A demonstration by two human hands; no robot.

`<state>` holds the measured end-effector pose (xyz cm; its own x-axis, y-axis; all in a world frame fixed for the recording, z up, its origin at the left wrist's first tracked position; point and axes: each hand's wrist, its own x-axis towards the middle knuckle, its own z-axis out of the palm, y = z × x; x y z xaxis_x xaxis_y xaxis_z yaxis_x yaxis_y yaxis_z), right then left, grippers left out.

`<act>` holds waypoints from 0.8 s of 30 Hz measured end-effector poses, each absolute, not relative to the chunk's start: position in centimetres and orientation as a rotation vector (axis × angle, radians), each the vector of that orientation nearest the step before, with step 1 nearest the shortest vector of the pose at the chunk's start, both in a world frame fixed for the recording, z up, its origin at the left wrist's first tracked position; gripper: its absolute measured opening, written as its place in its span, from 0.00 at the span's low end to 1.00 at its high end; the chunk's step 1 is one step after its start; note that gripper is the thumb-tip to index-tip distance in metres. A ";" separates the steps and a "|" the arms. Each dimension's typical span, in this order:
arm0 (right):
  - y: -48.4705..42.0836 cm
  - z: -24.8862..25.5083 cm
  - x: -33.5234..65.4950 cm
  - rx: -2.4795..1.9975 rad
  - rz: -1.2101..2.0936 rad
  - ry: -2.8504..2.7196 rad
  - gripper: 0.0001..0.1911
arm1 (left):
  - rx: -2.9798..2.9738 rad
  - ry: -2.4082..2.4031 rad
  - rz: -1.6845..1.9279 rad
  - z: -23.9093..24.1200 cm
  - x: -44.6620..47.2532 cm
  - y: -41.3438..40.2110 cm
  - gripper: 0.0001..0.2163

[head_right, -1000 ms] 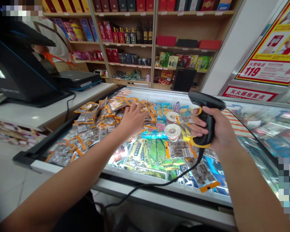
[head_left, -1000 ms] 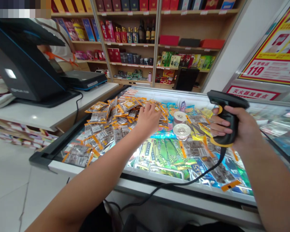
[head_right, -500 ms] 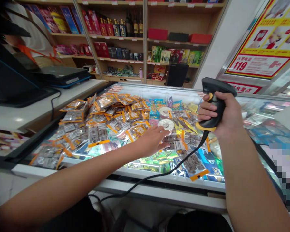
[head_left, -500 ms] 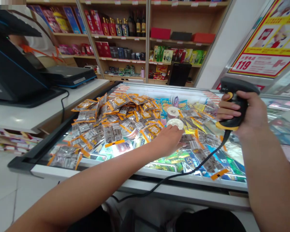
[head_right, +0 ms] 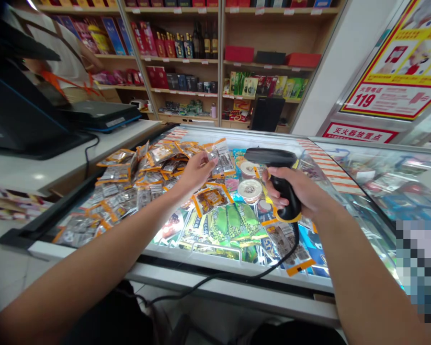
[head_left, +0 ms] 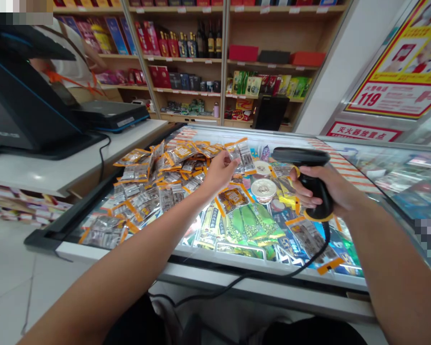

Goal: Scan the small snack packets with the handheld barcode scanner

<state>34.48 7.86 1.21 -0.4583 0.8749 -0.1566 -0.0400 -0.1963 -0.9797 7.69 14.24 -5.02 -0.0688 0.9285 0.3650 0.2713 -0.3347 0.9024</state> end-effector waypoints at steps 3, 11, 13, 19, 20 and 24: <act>7.8 0.4 33.8 -1.064 1.721 -1.502 0.13 | 1.583 1.324 1.509 -4.9 6.8 14.9 0.13; 8.1 -0.3 33.8 -1.091 1.704 -1.603 0.15 | 1.685 1.346 1.498 -4.2 6.8 14.2 0.11; 8.1 -0.4 33.8 -1.099 1.716 -1.595 0.15 | 1.692 1.345 1.493 -4.2 6.9 14.2 0.10; 7.9 0.2 33.6 -1.067 1.734 -1.523 0.14 | 1.744 1.367 1.439 -3.4 6.7 13.8 0.08; 7.9 0.6 33.8 -1.044 1.725 -1.479 0.13 | 1.795 1.399 1.383 -3.2 6.5 13.6 0.09; 8.2 2.4 35.3 -0.935 1.672 -1.209 0.12 | 2.141 1.783 0.882 -3.0 5.7 12.6 0.14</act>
